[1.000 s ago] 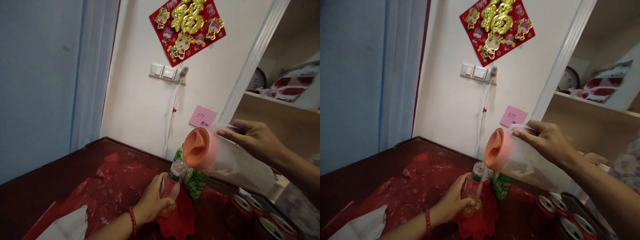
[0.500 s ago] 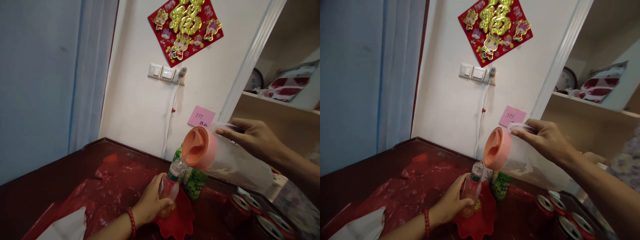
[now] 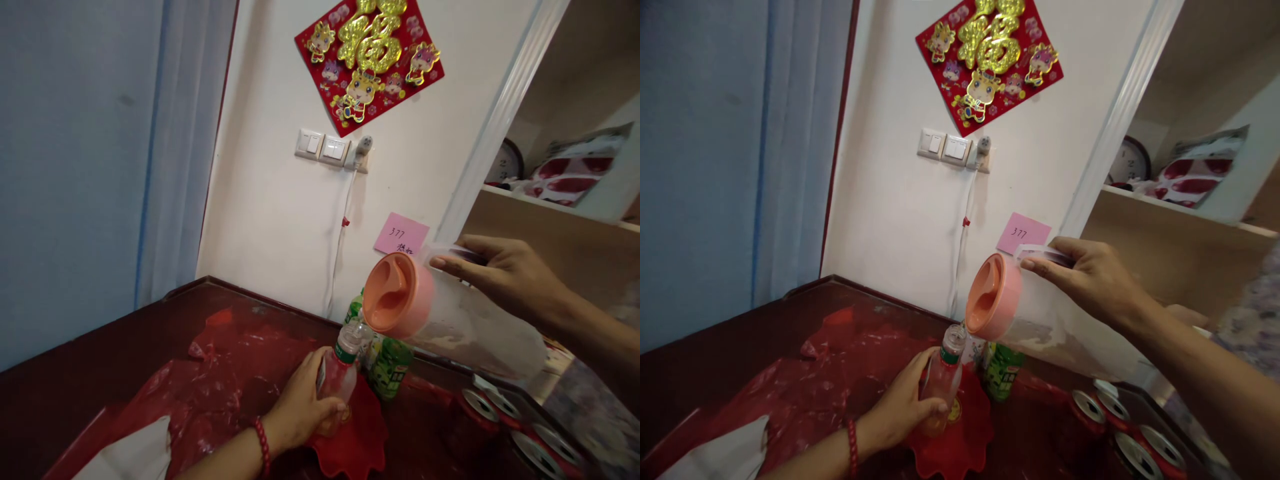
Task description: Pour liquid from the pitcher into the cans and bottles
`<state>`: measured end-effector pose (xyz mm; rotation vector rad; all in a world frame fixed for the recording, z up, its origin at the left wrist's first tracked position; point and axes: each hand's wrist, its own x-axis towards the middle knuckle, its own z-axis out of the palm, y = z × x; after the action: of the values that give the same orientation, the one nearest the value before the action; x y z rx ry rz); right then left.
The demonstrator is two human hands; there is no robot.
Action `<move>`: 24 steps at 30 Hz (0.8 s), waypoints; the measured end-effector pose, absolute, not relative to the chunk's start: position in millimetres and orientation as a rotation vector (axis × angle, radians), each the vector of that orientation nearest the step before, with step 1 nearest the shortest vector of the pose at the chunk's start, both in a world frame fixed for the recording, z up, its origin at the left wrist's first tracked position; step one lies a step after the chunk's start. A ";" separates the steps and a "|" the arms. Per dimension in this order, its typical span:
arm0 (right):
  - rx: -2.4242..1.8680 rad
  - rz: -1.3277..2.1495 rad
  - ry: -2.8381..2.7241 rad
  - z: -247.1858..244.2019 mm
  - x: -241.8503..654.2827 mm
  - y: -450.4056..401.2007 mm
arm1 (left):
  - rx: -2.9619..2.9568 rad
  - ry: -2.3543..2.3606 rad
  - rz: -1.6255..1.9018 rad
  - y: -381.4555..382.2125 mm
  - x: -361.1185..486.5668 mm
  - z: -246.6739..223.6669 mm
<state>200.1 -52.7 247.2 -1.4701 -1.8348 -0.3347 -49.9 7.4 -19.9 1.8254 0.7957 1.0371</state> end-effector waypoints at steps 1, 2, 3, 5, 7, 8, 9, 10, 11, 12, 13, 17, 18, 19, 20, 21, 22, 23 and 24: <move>-1.480 -0.319 -1.830 247.3 200.3 -52.8 | 1.825 0.798 1.032 6.9 -50.1 -19.2; -1.491 -0.297 -1.825 247.4 200.4 -53.1 | 1.824 0.803 1.027 6.4 -50.2 -18.5; -1.497 -0.276 -1.824 247.6 200.2 -53.5 | 1.822 0.808 1.024 5.9 -50.3 -17.8; -1.485 -0.267 -1.826 248.0 199.4 -54.5 | 1.818 0.812 1.021 5.2 -50.5 -16.5; -1.472 -0.266 -1.832 248.3 198.4 -55.5 | 1.816 0.808 1.022 5.0 -50.5 -15.7; -1.467 -0.269 -1.830 248.5 197.9 -55.9 | 1.815 0.804 1.023 5.2 -50.5 -15.6; -1.463 -0.276 -1.829 248.7 197.5 -56.1 | 1.814 0.798 1.026 5.4 -50.4 -15.9; -1.460 -0.280 -1.827 248.8 197.1 -56.2 | 1.813 0.794 1.031 5.8 -50.3 -16.4; -1.460 -0.282 -1.829 249.0 196.7 -56.1 | 1.814 0.789 1.037 6.2 -50.1 -17.1; -1.463 -0.283 -1.828 249.1 196.5 -56.0 | 1.814 0.786 1.041 6.5 -50.0 -17.9; -1.468 -0.286 -1.828 249.2 196.4 -55.8 | 1.813 0.787 1.039 6.8 -50.0 -18.7; -1.479 -0.301 -1.820 248.9 196.5 -55.3 | 1.813 0.804 1.028 6.7 -50.1 -19.8; -1.474 -0.301 -1.821 248.9 196.7 -55.4 | 1.813 0.799 1.029 6.5 -50.1 -19.6; -1.471 -0.297 -1.825 248.8 196.8 -55.6 | 1.813 0.791 1.030 6.3 -50.1 -19.2; -1.471 -0.293 -1.826 248.9 197.1 -55.8 | 1.811 0.786 1.033 6.1 -50.2 -18.8; -1.474 -0.293 -1.823 248.9 197.4 -56.0 | 1.810 0.783 1.033 6.0 -50.2 -18.3; -1.478 -0.295 -1.822 249.0 197.6 -56.0 | 1.810 0.783 1.034 5.9 -50.3 -17.9; -1.482 -0.298 -1.821 249.1 197.9 -55.8 | 1.811 0.785 1.033 5.8 -50.3 -17.6; -1.488 -0.302 -1.821 249.1 198.0 -55.5 | 1.813 0.787 1.031 5.8 -50.5 -17.3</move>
<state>198.0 -55.5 249.1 -1.4876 -1.8208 -0.3018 -50.5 5.8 -17.3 1.8129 0.7866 1.0312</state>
